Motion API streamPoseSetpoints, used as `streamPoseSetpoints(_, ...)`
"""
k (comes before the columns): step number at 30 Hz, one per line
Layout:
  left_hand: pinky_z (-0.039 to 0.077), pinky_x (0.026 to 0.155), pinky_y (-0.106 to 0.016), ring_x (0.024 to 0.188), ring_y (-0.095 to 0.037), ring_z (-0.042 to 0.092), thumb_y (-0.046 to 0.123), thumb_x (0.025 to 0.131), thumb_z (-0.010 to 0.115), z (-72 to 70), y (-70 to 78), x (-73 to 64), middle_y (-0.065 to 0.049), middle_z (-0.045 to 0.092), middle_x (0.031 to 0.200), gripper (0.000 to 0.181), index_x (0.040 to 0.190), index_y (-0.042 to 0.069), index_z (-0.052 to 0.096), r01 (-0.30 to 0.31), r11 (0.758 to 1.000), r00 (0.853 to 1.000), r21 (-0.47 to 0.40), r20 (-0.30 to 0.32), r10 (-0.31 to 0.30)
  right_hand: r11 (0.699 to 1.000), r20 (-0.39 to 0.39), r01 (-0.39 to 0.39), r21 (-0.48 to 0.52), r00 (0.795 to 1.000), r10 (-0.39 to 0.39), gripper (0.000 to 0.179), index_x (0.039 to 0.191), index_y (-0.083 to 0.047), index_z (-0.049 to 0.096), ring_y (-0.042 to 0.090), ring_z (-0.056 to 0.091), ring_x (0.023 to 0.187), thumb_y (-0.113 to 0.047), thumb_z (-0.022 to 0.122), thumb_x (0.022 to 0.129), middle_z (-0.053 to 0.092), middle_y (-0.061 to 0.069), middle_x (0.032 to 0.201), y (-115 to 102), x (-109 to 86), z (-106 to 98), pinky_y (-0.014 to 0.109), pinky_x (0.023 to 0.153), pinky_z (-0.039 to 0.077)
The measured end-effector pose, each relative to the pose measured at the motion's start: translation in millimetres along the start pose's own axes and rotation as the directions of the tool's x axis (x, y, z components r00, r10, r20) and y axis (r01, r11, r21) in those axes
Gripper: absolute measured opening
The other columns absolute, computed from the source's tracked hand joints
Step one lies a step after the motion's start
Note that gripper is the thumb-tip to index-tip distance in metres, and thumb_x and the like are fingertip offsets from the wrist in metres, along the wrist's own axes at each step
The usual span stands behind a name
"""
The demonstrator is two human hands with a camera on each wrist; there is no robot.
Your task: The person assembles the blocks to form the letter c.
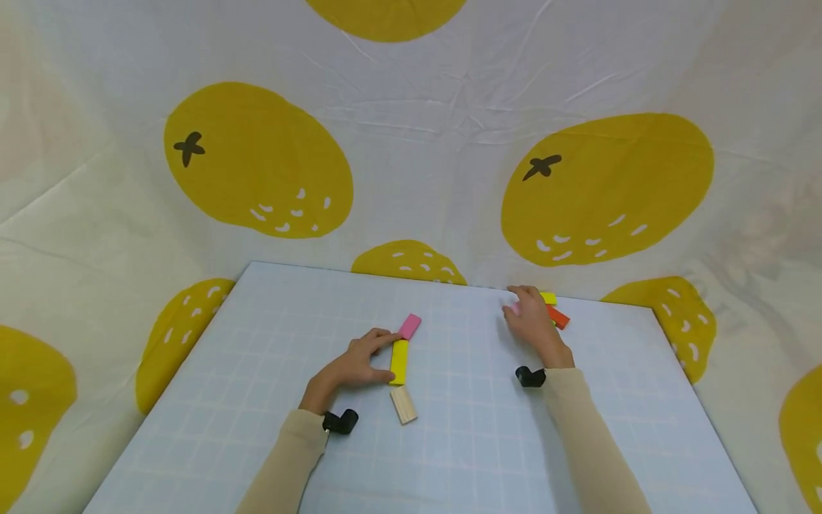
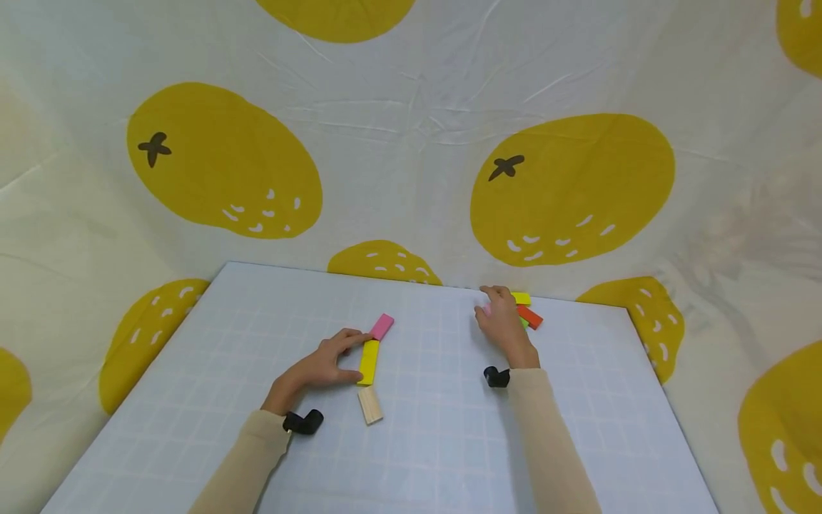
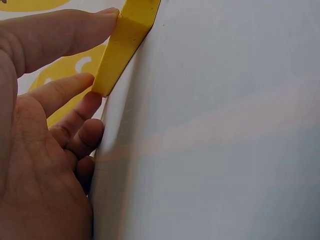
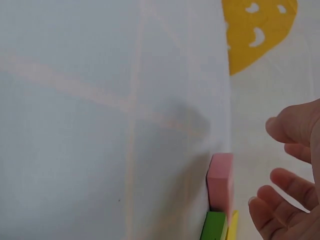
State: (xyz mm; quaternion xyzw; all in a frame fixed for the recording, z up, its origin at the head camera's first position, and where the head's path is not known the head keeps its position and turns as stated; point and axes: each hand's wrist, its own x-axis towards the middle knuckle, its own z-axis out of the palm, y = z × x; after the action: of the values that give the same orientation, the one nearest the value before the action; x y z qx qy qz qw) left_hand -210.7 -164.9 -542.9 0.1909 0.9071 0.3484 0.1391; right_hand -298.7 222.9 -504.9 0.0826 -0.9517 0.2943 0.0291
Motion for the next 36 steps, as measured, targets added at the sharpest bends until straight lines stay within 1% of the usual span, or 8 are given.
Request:
streamPoseSetpoints(6,0.031,0.114,-0.061,0.139,-0.036,0.042,0.031,0.085,0.076,-1.3,0.0,-0.5,-0.011,0.043,0.156,0.076,0.156,0.024,0.047,-0.005,1.0,1.0,-0.001,0.003,0.005,1.0,-0.007,0.002,0.026,1.0,-0.002,0.05,0.146,0.0,0.052,0.045,0.044,0.134,-0.019,0.06,0.101,0.046,0.026,0.145,9,-4.7,-3,0.061,0.115,0.038)
streamPoseSetpoints(13,0.033,0.112,-0.061,0.139,-0.035,0.042,0.031,0.085,0.076,-1.5,1.4,-2.0,-0.01,0.043,0.156,0.076,0.156,0.026,0.047,0.015,1.0,1.0,-0.009,0.003,-0.015,1.0,-0.013,0.013,0.014,1.0,-0.013,0.05,0.145,0.0,0.052,0.046,0.046,0.131,-0.019,0.061,0.101,0.047,0.028,0.143,17,-3.4,0,0.06,0.115,0.039)
streamPoseSetpoints(20,0.033,0.112,-0.061,0.138,-0.035,0.042,0.032,0.085,0.076,-1.8,2.1,-1.4,-0.01,0.044,0.156,0.077,0.156,0.025,0.046,-0.001,1.0,1.0,-0.012,0.0,0.001,1.0,0.007,-0.018,0.016,1.0,0.018,0.051,0.147,-0.001,0.051,0.045,0.042,0.134,-0.021,0.06,0.101,0.045,0.026,0.146,18,-4.9,-2,0.061,0.116,0.037)
streamPoseSetpoints(26,0.034,0.112,-0.061,0.138,-0.035,0.042,0.033,0.085,0.076,-1.0,2.9,-0.8,-0.01,0.044,0.156,0.077,0.156,0.026,0.047,0.005,1.0,1.0,-0.012,0.001,-0.005,1.0,-0.008,-0.007,0.017,1.0,0.008,0.051,0.145,0.003,0.052,0.045,0.044,0.133,-0.021,0.061,0.1,0.047,0.028,0.144,21,-5.8,-4,0.062,0.116,0.035)
streamPoseSetpoints(28,0.035,0.112,-0.062,0.138,-0.035,0.043,0.033,0.085,0.076,-1.0,3.4,-0.6,-0.009,0.044,0.156,0.077,0.156,0.026,0.047,0.001,1.0,1.0,-0.014,-0.007,-0.001,1.0,-0.001,-0.018,0.024,1.0,0.018,0.053,0.146,0.002,0.052,0.044,0.044,0.133,-0.022,0.062,0.1,0.047,0.028,0.145,22,-5.9,-4,0.062,0.117,0.035)
streamPoseSetpoints(31,0.037,0.111,-0.061,0.138,-0.034,0.042,0.033,0.085,0.076,-1.0,4.6,-1.0,-0.008,0.044,0.156,0.076,0.155,0.026,0.047,0.013,1.0,1.0,-0.015,-0.009,-0.014,0.999,0.024,-0.045,0.026,0.999,0.045,0.056,0.148,0.0,0.049,0.043,0.044,0.134,-0.027,0.061,0.1,0.044,0.026,0.148,24,-6.0,-4,0.061,0.117,0.034)
streamPoseSetpoints(36,0.039,0.11,-0.062,0.138,-0.034,0.042,0.032,0.084,0.077,-0.9,6.2,-0.9,-0.008,0.044,0.156,0.077,0.155,0.026,0.047,0.031,0.999,1.0,-0.019,-0.002,-0.031,0.995,0.076,-0.102,0.021,0.992,0.1,0.064,0.153,-0.004,0.043,0.042,0.038,0.14,-0.033,0.061,0.1,0.036,0.023,0.157,28,-7.4,-6,0.063,0.117,0.033)
